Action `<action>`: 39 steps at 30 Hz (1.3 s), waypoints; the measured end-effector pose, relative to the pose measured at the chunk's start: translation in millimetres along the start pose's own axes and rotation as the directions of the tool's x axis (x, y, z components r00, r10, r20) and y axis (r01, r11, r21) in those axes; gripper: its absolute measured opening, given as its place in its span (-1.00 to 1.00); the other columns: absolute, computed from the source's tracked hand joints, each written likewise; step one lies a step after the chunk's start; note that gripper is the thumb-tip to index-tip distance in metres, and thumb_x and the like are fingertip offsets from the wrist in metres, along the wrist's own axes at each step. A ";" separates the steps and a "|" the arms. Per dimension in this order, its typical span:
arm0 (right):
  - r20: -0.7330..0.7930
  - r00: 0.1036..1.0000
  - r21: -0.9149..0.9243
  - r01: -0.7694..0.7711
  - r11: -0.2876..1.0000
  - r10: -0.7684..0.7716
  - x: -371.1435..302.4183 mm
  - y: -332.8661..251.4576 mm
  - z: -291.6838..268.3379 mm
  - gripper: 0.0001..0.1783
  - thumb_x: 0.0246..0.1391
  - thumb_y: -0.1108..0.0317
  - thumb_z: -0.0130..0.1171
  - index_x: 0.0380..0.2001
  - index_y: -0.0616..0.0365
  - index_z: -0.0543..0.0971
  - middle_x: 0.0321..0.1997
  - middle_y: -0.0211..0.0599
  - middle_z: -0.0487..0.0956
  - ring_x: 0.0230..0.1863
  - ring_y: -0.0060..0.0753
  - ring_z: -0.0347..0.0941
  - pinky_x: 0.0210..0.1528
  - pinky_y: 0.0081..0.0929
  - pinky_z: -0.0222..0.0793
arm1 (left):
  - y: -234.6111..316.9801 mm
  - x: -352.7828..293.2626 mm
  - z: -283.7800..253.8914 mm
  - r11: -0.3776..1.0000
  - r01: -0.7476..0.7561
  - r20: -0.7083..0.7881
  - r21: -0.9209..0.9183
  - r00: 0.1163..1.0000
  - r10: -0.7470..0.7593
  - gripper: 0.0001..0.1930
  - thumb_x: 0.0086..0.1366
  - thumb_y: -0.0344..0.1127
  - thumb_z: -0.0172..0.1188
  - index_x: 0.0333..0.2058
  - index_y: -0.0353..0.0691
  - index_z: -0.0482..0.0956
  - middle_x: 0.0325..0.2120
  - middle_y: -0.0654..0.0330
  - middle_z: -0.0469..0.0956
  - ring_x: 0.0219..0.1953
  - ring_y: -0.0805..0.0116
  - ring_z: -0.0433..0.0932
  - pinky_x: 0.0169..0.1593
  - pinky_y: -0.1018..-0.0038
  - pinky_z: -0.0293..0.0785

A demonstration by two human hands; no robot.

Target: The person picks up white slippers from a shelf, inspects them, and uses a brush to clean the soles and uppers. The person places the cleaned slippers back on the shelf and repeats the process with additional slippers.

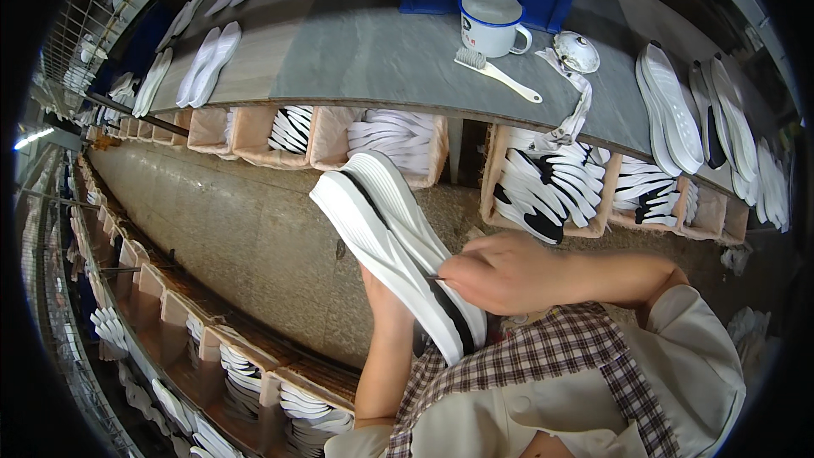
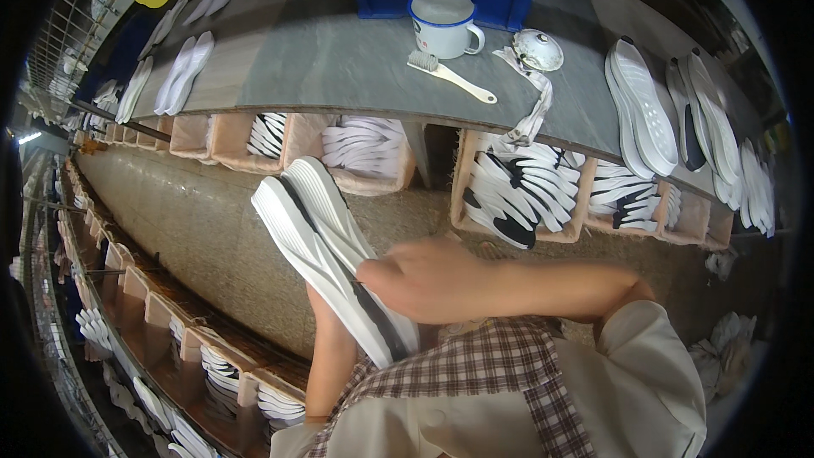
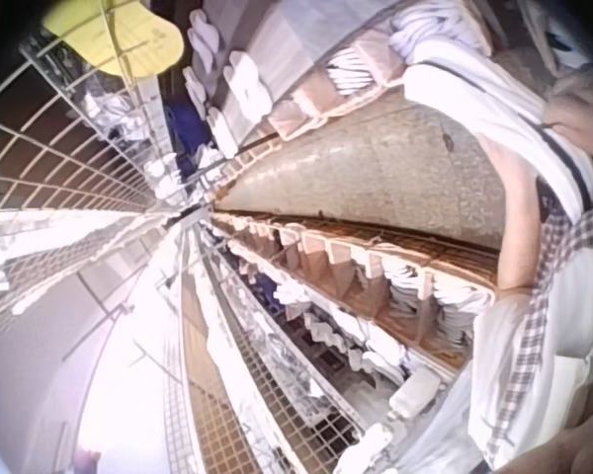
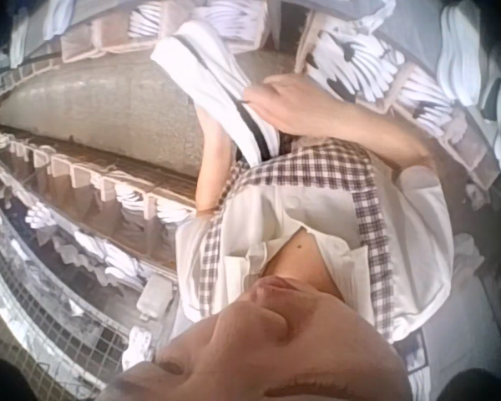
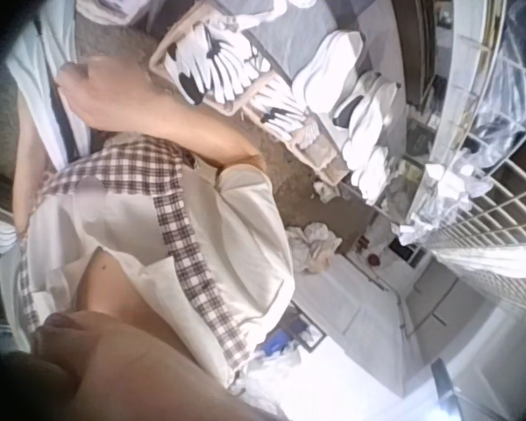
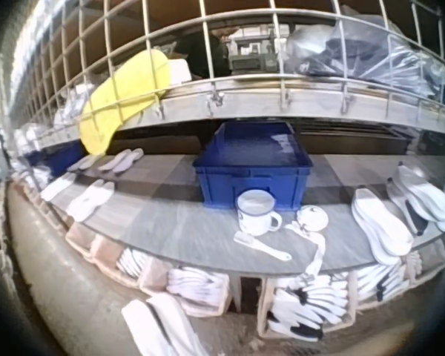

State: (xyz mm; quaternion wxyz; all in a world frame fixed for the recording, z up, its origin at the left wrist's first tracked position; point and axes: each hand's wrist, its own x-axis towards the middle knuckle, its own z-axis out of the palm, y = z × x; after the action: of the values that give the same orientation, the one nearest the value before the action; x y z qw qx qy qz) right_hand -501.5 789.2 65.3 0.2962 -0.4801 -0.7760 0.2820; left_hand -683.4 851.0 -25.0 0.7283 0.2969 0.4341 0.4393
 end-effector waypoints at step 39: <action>-0.061 0.994 -0.067 0.091 0.994 -0.095 -18.7 5.9 3.3 -0.87 -0.05 0.40 0.05 -0.40 0.18 0.37 -0.59 -0.21 0.41 -0.53 -0.14 0.38 -0.57 -0.25 0.28 | -3.1 -8.7 4.8 0.944 -0.069 0.146 0.324 0.989 0.023 -0.58 0.31 -0.35 -0.02 0.12 -0.32 0.23 0.02 0.01 0.26 0.05 0.17 0.33 0.11 0.36 0.31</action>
State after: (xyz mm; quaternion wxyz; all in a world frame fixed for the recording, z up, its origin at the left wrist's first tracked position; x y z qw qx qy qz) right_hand -493.6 773.8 55.3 0.3184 -0.4613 -0.7964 0.2273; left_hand -680.0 841.6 -22.1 0.6870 0.4542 0.4416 0.3558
